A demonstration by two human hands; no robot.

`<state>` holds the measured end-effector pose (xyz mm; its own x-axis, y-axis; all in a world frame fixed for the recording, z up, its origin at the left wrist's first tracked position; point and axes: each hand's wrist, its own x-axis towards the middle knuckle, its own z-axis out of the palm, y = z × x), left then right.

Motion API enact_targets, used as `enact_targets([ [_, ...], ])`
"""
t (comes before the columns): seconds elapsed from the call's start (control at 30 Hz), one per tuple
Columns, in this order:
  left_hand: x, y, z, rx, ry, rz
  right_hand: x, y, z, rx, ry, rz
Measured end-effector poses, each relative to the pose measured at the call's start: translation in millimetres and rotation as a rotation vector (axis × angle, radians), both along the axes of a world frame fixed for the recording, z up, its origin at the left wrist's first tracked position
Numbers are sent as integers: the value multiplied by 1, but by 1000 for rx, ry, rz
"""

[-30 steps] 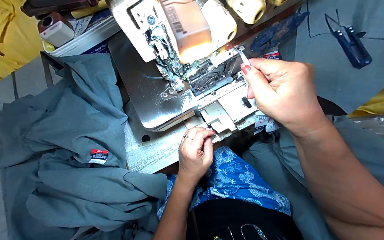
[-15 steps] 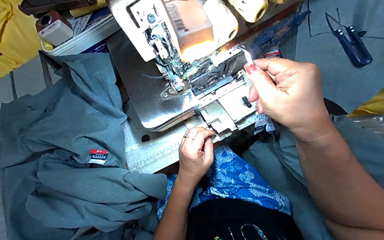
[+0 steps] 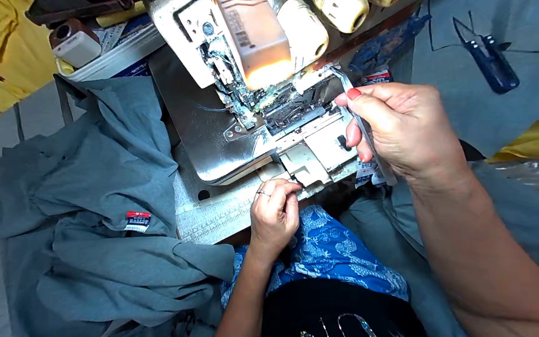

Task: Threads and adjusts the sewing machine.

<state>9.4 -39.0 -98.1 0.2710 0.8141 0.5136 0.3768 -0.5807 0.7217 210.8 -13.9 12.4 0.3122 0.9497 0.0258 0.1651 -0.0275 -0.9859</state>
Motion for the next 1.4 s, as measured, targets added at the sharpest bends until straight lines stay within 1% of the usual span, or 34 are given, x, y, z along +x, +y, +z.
enact_targets([
  [0.17,0,0,0,2,7,-1,-1,1,0,10,-10,4],
  [0.43,1,0,0,3,-3,1,0,1,-4,82,-170,11],
  [0.8,0,0,0,4,2,-5,-1,1,-3,48,-77,-14],
  [0.97,0,0,1,7,12,0,-1,3,-3,68,-101,-10],
  [1.2,0,0,1,8,10,-3,0,3,-6,125,-195,14],
  [1.4,0,0,0,17,9,-3,-2,2,-4,96,-167,-13],
])
